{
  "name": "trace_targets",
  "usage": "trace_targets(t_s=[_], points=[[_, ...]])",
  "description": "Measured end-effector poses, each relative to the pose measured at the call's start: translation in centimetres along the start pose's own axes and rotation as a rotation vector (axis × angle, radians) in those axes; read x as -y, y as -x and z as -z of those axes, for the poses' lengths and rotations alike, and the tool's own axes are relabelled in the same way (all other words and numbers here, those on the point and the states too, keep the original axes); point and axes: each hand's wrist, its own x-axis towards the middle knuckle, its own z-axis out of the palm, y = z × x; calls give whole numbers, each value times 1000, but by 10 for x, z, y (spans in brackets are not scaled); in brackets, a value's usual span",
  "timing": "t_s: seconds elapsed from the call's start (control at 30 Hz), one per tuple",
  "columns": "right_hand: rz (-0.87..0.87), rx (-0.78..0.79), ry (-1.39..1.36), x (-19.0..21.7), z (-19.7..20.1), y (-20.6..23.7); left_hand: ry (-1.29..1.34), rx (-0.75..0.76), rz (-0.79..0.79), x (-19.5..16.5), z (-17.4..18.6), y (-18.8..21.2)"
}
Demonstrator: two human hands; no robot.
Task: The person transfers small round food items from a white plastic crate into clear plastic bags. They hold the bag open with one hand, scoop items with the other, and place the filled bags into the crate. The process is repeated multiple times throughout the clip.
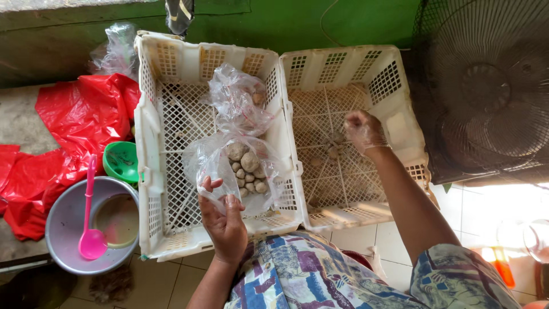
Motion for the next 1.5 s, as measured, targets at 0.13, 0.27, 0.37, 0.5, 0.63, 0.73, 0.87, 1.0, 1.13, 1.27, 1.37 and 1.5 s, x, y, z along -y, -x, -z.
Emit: trace_targets(t_s=[0.13,0.27,0.37,0.5,0.63,0.73,0.87,1.0,1.13,1.27,1.37,1.5], points=[[-63,143,428,-13,-4,18,-21,-1,-10,1,-1,-2],[-87,353,802,-8,-23,27,-69,10,-8,6,-4,-3],[124,375,952,-8,-38,28,-50,8,-34,8,-6,-2],[-44,399,866,3,-43,26,-28,-19,-74,5,-5,-3],[-366,529,125,45,-35,22,13,-32,-15,1,-1,-8],[-236,735,-77,91,-38,41,2,-30,-6,1,-2,-9],[8,961,303,148,-85,75,-176,37,-131,5,-6,-5],[-7,685,-100,158,-123,83,-188,50,-173,8,-4,-2],[134,390,-54,109,-99,52,-137,11,-158,8,-2,0],[33,174,50,53,-31,1,-99,27,-137,5,-3,2],[25,52,457,31,-9,-13,-140,32,-129,1,-4,1],[-399,24,-153,22,-29,-3,-126,33,-119,-1,-9,-3]])
